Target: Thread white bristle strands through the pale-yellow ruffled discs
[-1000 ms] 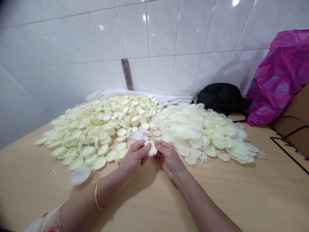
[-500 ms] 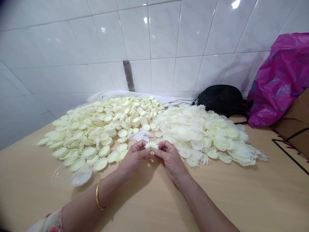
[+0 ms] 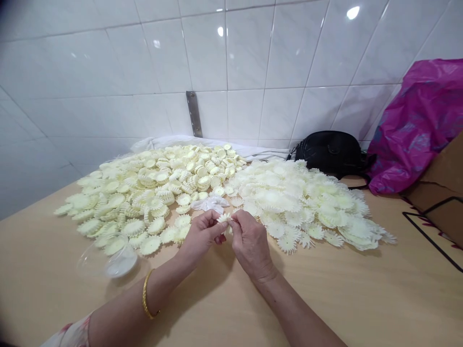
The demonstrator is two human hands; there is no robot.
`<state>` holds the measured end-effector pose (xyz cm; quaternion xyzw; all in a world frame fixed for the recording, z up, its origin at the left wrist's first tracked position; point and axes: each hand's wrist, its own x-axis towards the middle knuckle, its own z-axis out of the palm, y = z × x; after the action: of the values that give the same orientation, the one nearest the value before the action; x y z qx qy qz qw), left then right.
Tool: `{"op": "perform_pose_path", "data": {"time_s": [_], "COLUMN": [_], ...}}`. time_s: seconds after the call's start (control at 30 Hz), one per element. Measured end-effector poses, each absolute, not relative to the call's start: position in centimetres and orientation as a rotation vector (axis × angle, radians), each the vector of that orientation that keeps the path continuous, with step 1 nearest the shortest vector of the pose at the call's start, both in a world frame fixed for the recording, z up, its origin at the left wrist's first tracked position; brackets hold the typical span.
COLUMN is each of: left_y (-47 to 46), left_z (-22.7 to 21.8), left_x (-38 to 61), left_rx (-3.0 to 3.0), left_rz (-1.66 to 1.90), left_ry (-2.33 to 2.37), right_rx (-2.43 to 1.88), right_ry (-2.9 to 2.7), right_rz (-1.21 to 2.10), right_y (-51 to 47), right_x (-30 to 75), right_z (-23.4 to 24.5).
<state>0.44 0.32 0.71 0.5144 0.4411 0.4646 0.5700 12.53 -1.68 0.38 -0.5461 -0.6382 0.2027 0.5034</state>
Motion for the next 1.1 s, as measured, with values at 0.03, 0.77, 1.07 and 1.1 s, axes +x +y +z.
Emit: {"op": "perform_pose_path", "data": {"time_s": [0.03,0.77,1.07,1.1], "left_y": [0.1,-0.5,0.5,0.4], "left_z": [0.8,1.2,-0.7,-0.8], "left_x": [0.5,1.1,0.5,0.5], "left_rx": [1.127,0.785,1.056,1.086], "left_rz": [1.09,1.08,0.988,0.981], "left_ry": [0.999,0.889,0.961,0.967], "right_rx": [-1.302,-1.111,-0.88,-0.887], "right_ry": [-1.488,-1.206,-0.951,-0.972], "right_rz": [0.551,1.083,1.576,1.587], "right_y": [-1.7,-1.5,-1.2,-1.3], "right_x": [12.3,12.7,12.5,12.4], "right_z": [0.3,0.2,-0.4,-0.3]}}
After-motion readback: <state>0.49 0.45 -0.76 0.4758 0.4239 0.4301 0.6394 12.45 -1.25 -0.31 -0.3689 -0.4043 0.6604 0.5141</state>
